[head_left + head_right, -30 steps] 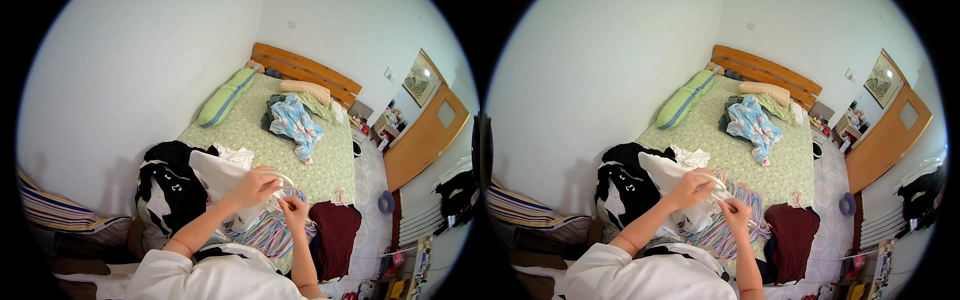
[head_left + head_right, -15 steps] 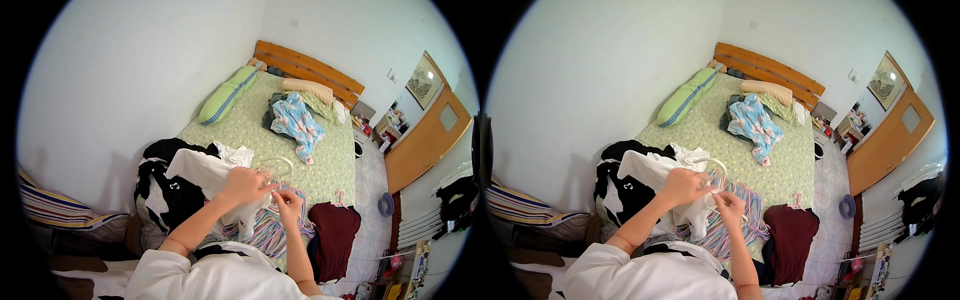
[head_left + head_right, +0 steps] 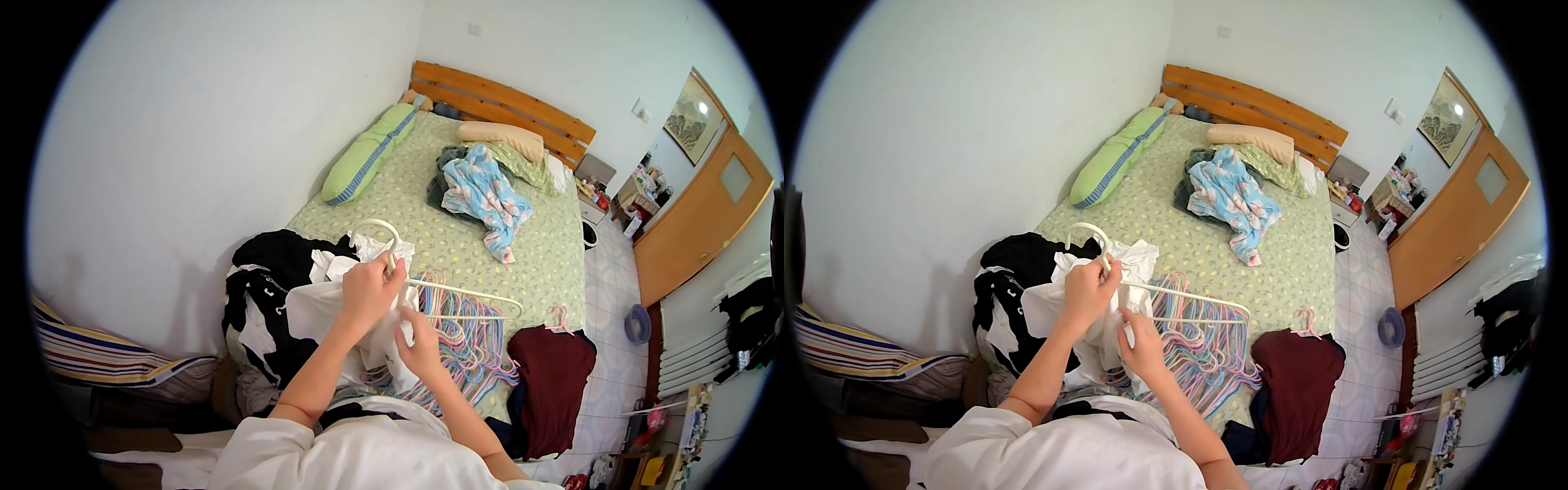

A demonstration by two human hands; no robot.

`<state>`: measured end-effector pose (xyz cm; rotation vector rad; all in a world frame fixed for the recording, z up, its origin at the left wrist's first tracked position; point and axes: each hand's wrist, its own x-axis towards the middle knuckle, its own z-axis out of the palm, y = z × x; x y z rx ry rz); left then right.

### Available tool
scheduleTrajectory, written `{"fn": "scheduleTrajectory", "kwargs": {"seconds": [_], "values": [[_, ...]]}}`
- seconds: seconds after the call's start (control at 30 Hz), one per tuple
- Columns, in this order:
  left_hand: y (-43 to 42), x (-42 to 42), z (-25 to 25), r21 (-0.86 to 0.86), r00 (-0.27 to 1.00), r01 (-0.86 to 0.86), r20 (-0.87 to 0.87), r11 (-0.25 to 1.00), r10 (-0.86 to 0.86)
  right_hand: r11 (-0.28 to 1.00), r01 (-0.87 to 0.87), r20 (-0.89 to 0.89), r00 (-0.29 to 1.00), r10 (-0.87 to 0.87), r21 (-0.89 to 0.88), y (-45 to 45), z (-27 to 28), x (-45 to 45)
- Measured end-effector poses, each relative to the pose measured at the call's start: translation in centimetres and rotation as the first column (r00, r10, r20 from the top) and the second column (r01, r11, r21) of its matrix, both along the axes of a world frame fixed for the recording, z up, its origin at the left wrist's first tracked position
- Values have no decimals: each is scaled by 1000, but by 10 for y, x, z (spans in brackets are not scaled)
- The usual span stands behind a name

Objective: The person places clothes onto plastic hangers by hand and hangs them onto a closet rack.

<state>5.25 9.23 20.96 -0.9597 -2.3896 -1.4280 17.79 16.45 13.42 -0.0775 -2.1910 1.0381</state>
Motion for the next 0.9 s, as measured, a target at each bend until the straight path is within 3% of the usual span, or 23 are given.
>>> {"fn": "scheduleTrajectory", "kwargs": {"seconds": [0.03, 0.07, 0.2, 0.3, 0.43, 0.57, 0.77, 0.9], "values": [[0, -1, 1, 0, 1000, -13, -10, 1000, 13, 999, -33, 38, 999, 34, -17, -3, -6, -1], [-1, -1, 2, 0, 999, -26, -20, 1000, 26, 999, -45, -40, 998, 46, 5, -6, -11, -5], [-8, -7, 7, 52, 997, -74, 35, 996, 73, 995, -96, 125, 988, 93, 16, -9, -43, -2], [-17, -17, 11, 159, 993, -116, 48, 981, 109, 952, -174, 182, 975, 130, 252, 8, -68, 6], [-30, -38, 6, 273, 990, -136, 73, 952, 121, 954, -89, 178, 983, 39, 286, 32, -76, 20], [-40, -47, -3, 277, 991, -131, 40, 952, 125, 943, -8, 123, 992, -35, 331, 61, -65, 23], [-49, -50, -21, 89, 957, -169, -223, 982, 185, 967, 49, 84, 994, -72, 251, 111, -41, 28], [-54, -49, -21, 23, 899, -136, -417, 990, 133, 937, 73, -2, 997, -77, 341, 130, -14, 34]]}}
